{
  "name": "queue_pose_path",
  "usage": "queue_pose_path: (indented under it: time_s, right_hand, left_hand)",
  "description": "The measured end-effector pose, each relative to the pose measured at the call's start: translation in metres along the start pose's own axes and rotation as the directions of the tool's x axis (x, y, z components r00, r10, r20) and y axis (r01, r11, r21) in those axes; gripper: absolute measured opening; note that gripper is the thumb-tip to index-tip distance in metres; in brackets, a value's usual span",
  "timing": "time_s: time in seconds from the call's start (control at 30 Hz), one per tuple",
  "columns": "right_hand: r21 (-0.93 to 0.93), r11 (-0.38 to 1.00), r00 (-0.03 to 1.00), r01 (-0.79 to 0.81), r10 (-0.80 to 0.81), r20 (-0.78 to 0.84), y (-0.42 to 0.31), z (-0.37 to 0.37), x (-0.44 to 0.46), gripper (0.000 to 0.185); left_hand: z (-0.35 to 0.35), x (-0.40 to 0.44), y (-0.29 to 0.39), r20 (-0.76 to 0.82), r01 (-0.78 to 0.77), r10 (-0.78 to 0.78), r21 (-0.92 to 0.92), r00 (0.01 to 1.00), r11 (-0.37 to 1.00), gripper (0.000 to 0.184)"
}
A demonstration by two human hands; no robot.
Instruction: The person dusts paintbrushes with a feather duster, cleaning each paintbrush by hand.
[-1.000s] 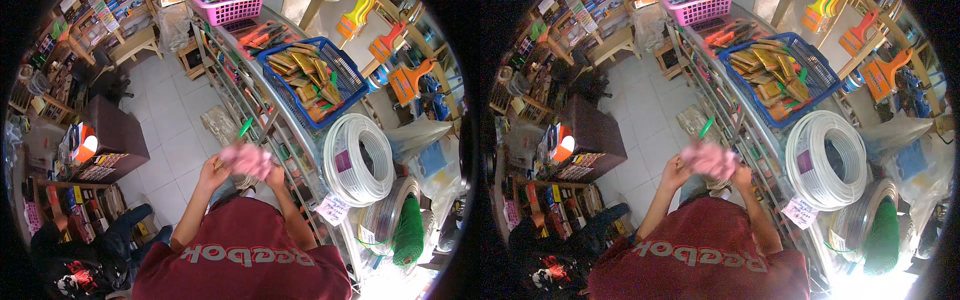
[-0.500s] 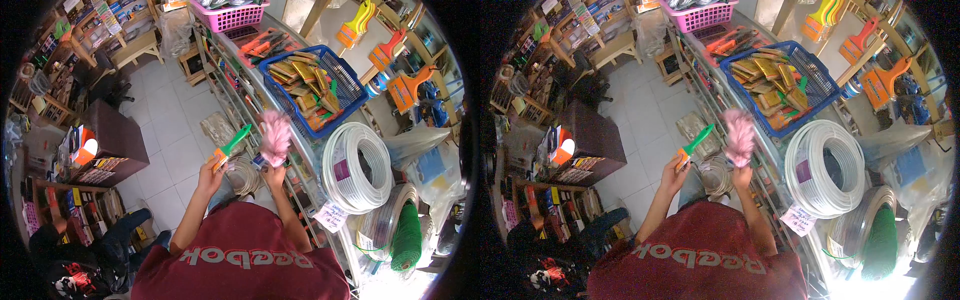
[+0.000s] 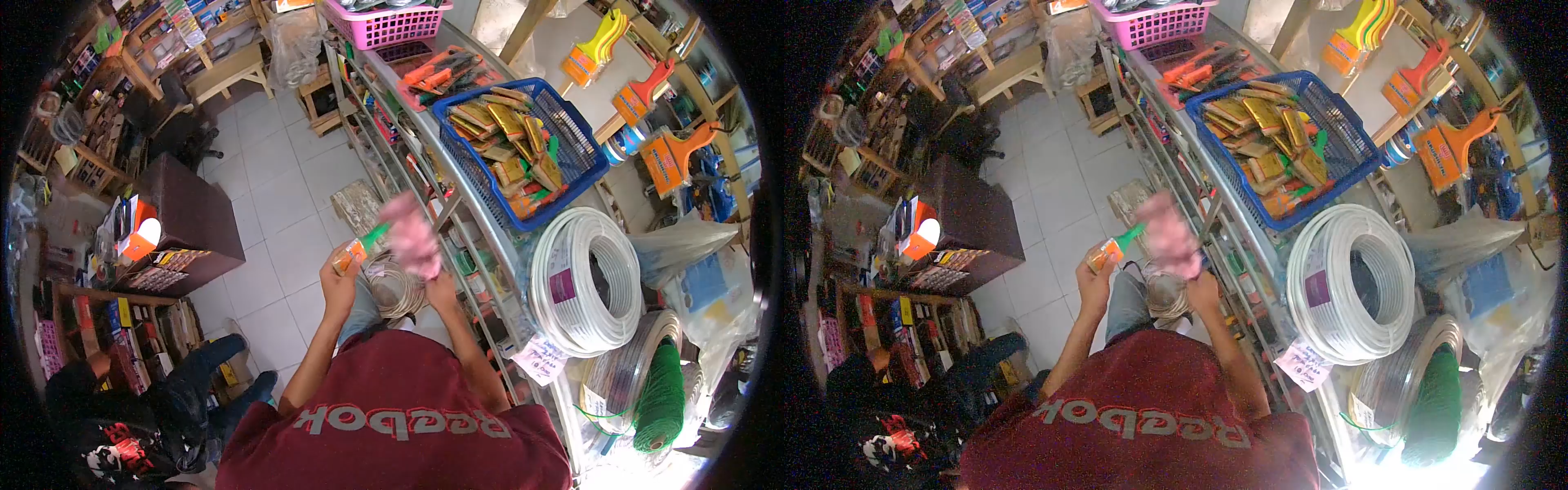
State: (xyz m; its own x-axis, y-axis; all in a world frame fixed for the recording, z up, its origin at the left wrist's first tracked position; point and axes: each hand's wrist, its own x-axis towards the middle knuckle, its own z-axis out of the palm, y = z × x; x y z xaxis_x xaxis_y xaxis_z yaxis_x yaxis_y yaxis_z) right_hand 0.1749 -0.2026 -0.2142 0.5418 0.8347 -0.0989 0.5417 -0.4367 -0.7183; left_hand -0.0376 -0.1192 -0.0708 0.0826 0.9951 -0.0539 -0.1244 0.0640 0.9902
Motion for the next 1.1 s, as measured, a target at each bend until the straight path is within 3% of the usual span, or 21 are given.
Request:
queue_pose_path:
  time_s: [0.03,0.07,0.17,0.2,0.33,0.43,0.47,0.5,0.57,0.6,0.7,0.73,0.83,0.87,0.97,1.07,1.1]
  right_hand:
    - [-0.009,0.995,0.995,-0.099,0.099,-0.009,-0.005,0.002,0.001,0.03]
    - [0.084,0.995,0.994,-0.051,0.059,-0.09,-0.007,0.002,-0.001,0.03]
    - [0.214,0.915,0.937,0.342,-0.351,0.0,-0.051,-0.032,-0.017,0.033]
    - [0.065,0.953,0.946,0.297,-0.302,0.118,-0.032,-0.017,-0.016,0.031]
    - [-0.115,0.988,0.994,-0.104,0.108,0.022,-0.015,0.0,-0.005,0.026]
    - [-0.036,0.999,0.996,0.004,0.0,0.092,-0.019,-0.012,-0.013,0.028]
    - [0.018,0.989,0.98,0.149,-0.15,0.13,-0.003,0.0,-0.013,0.03]
    - [-0.016,0.992,0.981,0.121,-0.118,0.152,-0.012,-0.01,-0.016,0.03]
    - [-0.086,0.994,0.98,0.07,-0.053,0.192,-0.045,-0.038,-0.022,0.03]
    - [-0.15,0.986,0.975,-0.069,0.099,0.201,-0.042,-0.038,-0.014,0.031]
    - [-0.17,0.985,0.995,-0.022,0.039,0.096,-0.025,-0.037,-0.006,0.033]
    - [-0.105,0.994,0.991,0.031,-0.017,0.132,-0.025,-0.037,-0.009,0.034]
    - [-0.244,0.951,0.907,0.192,-0.077,0.414,-0.036,-0.052,-0.011,0.033]
    - [-0.232,0.97,0.905,0.075,0.031,0.423,-0.022,-0.047,-0.005,0.031]
    - [-0.304,0.946,0.955,-0.112,0.187,0.23,-0.041,-0.068,-0.003,0.032]
    - [-0.172,0.983,0.937,0.065,-0.001,0.35,-0.057,-0.078,-0.012,0.033]
    - [-0.182,0.982,0.93,0.057,0.014,0.368,-0.046,-0.069,-0.012,0.034]
  left_hand:
    - [-0.001,-0.001,0.0,-0.008,-0.038,0.038,0.038,0.999,0.999,0.029]
    - [-0.003,-0.001,0.0,-0.014,-0.076,0.077,0.078,0.997,0.994,0.029]
    - [-0.01,-0.003,-0.003,-0.04,-0.199,0.213,0.233,0.976,0.952,0.029]
    - [-0.01,-0.004,-0.005,-0.043,-0.241,0.264,0.284,0.964,0.928,0.029]
    - [-0.012,-0.003,0.005,0.122,-0.433,0.447,0.561,0.886,0.705,0.036]
    - [-0.017,-0.005,0.007,0.262,-0.575,0.555,0.63,0.79,0.521,0.042]
    - [-0.02,-0.003,0.006,0.334,-0.612,0.558,0.655,0.76,0.443,0.044]
    - [-0.021,0.0,0.006,0.405,-0.651,0.557,0.668,0.725,0.361,0.046]
    - [-0.02,0.002,0.011,0.486,-0.691,0.534,0.659,0.692,0.296,0.046]
    - [-0.021,0.004,0.014,0.521,-0.708,0.522,0.656,0.675,0.261,0.046]
    - [-0.029,0.012,0.019,0.651,-0.8,0.527,0.593,0.547,0.098,0.043]
    - [-0.035,0.014,0.023,0.708,-0.822,0.488,0.568,0.511,0.037,0.041]
    - [-0.044,0.031,0.032,0.845,-0.885,0.38,0.449,0.376,-0.122,0.037]
    - [-0.049,0.036,0.031,0.875,-0.899,0.355,0.406,0.329,-0.167,0.037]
    - [-0.058,0.046,0.034,0.926,-0.921,0.298,0.307,0.231,-0.241,0.038]
    - [-0.061,0.05,0.043,0.955,-0.94,0.245,0.228,0.166,-0.255,0.039]
    - [-0.058,0.052,0.045,0.962,-0.945,0.235,0.202,0.142,-0.256,0.039]
